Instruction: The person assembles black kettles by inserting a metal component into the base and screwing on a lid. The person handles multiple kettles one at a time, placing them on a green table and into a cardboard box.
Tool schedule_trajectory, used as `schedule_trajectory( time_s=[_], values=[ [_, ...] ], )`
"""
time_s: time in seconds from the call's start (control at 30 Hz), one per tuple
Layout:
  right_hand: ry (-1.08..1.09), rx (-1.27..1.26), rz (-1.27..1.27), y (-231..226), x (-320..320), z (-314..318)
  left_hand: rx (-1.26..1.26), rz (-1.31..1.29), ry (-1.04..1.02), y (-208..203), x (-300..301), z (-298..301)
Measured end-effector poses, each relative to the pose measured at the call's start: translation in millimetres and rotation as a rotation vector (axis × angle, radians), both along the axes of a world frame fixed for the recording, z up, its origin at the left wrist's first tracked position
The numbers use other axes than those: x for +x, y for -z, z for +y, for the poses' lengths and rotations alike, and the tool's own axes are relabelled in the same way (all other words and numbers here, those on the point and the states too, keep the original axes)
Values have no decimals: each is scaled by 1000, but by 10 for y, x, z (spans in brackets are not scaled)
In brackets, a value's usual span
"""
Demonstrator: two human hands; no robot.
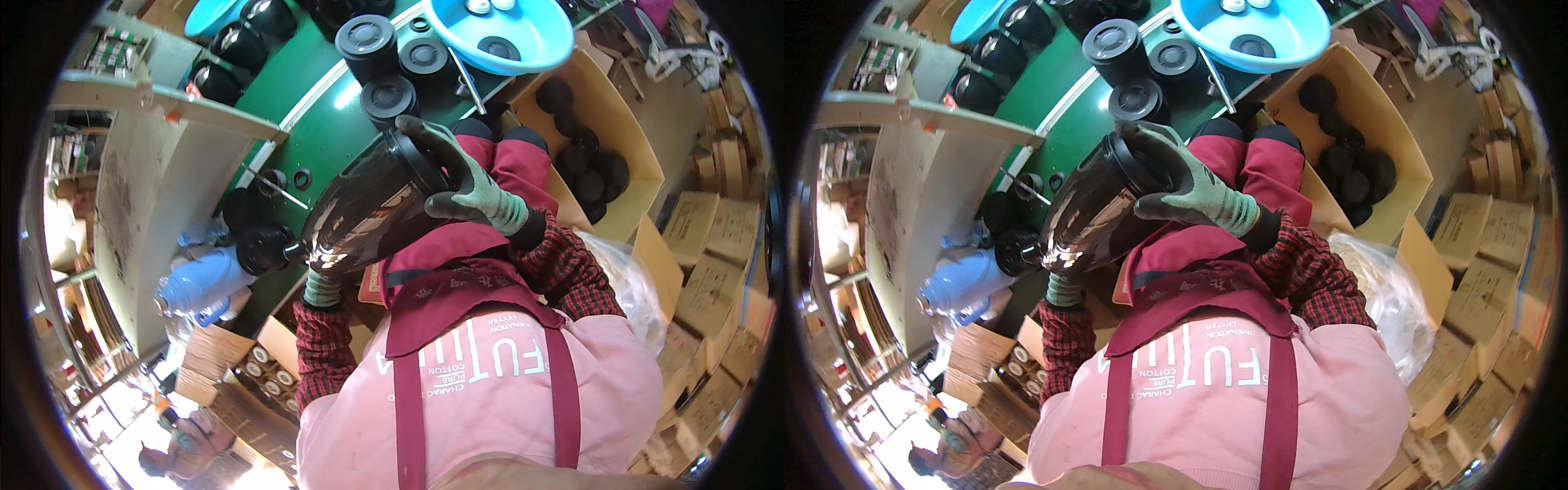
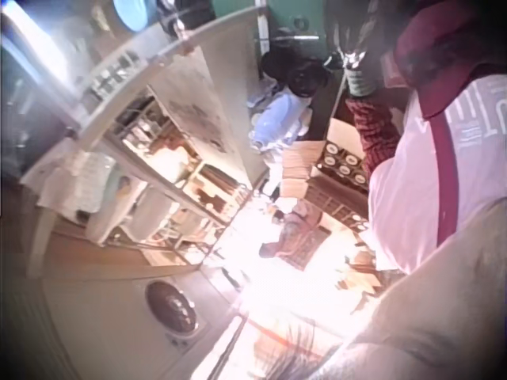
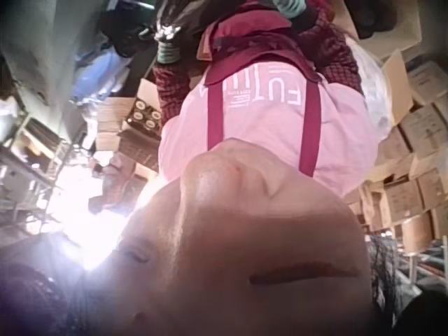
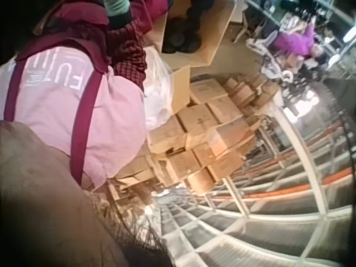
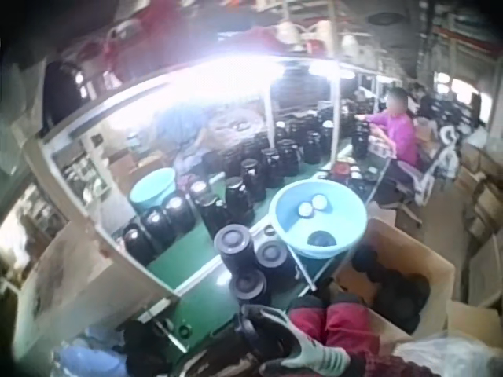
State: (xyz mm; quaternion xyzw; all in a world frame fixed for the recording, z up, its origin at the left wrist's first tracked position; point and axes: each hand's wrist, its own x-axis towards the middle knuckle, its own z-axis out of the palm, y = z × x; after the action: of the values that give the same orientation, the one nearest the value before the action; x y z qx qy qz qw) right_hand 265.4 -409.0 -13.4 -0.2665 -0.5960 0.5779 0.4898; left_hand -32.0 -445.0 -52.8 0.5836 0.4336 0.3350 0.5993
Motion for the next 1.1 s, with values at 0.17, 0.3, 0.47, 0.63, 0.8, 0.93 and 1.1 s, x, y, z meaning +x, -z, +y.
schedule_trajectory(
  time_s=[0.17, 0.3, 0.47, 0.63, 0.8, 0.93, 1.1],
  values=[
    [103, 107, 5, 165, 151, -221, 65, 65, -76, -181, 13, -161],
    [86, -255, 276, 288, 179, -310, 661, 495, 10, -519, 146, 103],
    [-398, -979, 456, 174, 647, -297, 691, 441, 103, -499, 209, 367],
    [117, -122, -39, 427, 686, -415, 782, 476, 95, 52, 529, 136],
    [299, -704, 461, 981, 455, -440, 470, 340, -48, -213, 586, 117],
    [-405, -613, 650, 1004, 681, -415, 518, 308, 106, -355, 612, 190],
    [223, 14, 159, 660, 552, -577, 344, 224, 90, -285, 812, 251]
  ],
)
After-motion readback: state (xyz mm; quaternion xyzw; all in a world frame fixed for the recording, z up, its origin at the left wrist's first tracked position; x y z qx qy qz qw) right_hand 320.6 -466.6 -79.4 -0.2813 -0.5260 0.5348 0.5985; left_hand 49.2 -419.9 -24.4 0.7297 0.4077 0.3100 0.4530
